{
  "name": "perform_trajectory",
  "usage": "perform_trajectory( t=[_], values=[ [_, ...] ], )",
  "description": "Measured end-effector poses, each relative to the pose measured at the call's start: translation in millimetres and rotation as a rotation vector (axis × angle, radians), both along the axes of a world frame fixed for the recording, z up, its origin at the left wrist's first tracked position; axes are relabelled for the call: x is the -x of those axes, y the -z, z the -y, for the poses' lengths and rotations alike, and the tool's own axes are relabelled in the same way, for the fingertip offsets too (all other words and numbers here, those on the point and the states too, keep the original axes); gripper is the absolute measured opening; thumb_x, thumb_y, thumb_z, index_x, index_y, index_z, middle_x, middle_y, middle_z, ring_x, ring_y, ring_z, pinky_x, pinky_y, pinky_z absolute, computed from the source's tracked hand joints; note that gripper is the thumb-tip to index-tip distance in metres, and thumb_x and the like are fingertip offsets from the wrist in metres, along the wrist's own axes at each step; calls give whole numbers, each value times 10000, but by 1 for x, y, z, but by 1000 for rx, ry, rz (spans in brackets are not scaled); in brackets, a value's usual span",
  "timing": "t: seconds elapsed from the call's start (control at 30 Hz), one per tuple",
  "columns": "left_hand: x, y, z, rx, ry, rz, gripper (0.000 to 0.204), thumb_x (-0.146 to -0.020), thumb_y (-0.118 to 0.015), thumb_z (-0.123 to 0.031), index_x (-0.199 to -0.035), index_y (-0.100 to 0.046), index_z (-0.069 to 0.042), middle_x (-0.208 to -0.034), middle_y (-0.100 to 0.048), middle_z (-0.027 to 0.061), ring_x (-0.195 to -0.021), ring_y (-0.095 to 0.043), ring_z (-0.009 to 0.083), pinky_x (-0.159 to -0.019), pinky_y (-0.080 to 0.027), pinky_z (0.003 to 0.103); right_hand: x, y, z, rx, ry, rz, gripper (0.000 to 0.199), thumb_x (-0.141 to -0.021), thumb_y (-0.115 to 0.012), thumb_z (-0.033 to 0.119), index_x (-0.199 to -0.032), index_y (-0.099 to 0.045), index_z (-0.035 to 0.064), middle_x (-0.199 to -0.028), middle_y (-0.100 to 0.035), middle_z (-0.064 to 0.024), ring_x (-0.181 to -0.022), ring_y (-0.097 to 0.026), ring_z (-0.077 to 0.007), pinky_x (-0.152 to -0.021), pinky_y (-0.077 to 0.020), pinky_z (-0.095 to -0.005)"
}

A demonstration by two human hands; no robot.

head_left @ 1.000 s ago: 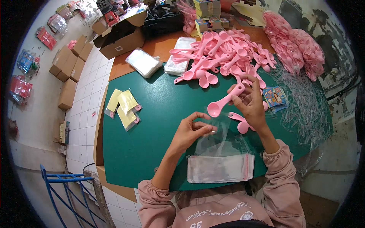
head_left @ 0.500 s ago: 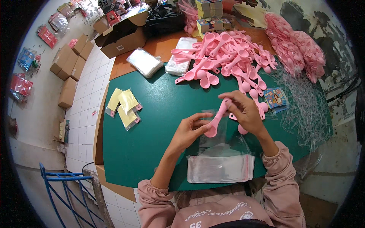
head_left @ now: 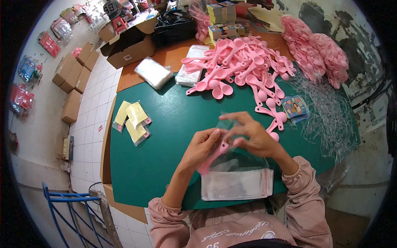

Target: The person repeatedly picks up pink plastic ladles, places them into clear plastic bags, inserts a small printed card, and seals the bags. The person stacks the completed packages on the table.

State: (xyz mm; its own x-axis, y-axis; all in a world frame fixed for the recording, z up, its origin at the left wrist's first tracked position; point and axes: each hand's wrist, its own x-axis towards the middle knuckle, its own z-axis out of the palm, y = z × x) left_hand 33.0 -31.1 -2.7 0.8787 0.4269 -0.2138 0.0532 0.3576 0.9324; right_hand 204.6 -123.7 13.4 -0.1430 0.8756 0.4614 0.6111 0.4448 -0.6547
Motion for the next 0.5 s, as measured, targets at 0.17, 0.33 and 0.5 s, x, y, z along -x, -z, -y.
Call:
perform_trajectory(
  t=[0.17, 0.33, 0.5],
  values=[
    [12, -11, -9, -33, -70, -45, 356, -950, -375, -272, -1068, -555, 11, -921, -629, 123, -819, -598, 125, -690, -480, 232, -32, -4, 3, 220, 156, -310, 259, -846, -531, 276, -924, -646, 57, -1071, -523, -112, -1006, -487, -231, -871, -378, -334],
    [9, -11, -16, -57, -112, -35, 358, -953, -355, -267, -1066, -543, 16, -917, -628, 154, -792, -625, 170, -654, -509, 234, -167, 21, 53, 415, 1188, 652, 324, -696, -667, 232, -925, -620, 8, -851, -601, -137, -736, -591, -279, -670, -453, -344],
    [9, -13, -14, -59, -86, -78, 351, -948, -377, -286, -1041, -565, -4, -906, -636, 120, -798, -612, 143, -658, -484, 233, -183, 27, 64, 322, 1142, 273, 272, -674, -648, 192, -832, -580, -19, -769, -584, -188, -745, -569, -345, -659, -436, -400]
  ],
)
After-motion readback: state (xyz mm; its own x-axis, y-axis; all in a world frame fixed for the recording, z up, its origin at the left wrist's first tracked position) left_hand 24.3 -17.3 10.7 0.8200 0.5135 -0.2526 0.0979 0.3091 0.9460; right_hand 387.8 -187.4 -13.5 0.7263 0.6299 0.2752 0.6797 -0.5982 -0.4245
